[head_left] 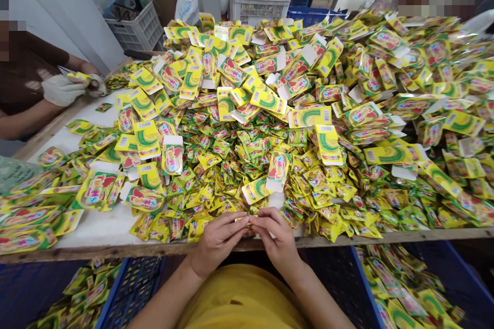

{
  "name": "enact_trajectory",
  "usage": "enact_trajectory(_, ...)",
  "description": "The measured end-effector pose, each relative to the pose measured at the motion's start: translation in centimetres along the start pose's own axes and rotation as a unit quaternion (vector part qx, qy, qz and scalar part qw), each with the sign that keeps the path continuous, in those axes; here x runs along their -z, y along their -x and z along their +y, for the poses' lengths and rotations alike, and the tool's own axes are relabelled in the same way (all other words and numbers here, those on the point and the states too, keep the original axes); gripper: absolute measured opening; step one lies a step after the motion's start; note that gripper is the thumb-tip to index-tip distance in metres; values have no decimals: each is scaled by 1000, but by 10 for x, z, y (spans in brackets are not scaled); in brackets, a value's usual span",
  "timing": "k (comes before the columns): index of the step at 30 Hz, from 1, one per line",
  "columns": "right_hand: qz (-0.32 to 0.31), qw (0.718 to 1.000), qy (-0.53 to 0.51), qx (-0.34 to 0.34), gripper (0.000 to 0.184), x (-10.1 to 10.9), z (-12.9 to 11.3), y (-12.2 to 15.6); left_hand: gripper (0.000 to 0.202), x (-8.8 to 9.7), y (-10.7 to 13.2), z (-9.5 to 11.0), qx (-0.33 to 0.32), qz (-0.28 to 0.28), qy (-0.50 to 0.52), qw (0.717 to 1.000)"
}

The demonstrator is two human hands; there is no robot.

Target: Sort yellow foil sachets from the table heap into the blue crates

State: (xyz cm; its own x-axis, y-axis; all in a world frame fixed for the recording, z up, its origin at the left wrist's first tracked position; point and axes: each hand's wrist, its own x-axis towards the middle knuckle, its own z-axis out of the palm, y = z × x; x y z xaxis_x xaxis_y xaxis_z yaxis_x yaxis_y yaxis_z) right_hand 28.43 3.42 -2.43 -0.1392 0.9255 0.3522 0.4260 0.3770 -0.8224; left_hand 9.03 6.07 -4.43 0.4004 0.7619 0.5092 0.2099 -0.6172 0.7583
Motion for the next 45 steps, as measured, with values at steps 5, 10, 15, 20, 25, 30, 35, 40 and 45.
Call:
enact_trajectory(5,-142,942,305,-9,50,71,19,-31,36,-1,-5,4,62,-54,-36,996)
enact_trajectory(10,-306,846,437,9,31,97,36,-62,38,0,-14,9,93,-132,-51,986)
enact_trajectory(15,-329,873,359,38,20,101,21,-79,29,-11,-16,8,124,-33,32,991)
enact_trajectory(20,-410,857,310,29,23,94,5,-78,18,48,-1,28,237,83,11,968)
enact_trajectory(25,-418,852,315,-6,15,63,23,-74,22,157,93,23,446,-155,-79,878)
enact_trajectory(30,-350,881,318,-20,5,42,36,-67,29,199,189,12,582,-98,-192,784)
enact_trajectory(35,-282,905,314,-46,8,34,38,-46,27,139,90,47,498,-195,-28,844)
enact_trajectory(40,-181,963,196,-48,3,38,33,-24,29,15,-22,44,398,-100,99,906)
enact_trajectory(45,-40,988,55,-135,10,44,13,-11,25,-59,-44,22,354,-53,157,921)
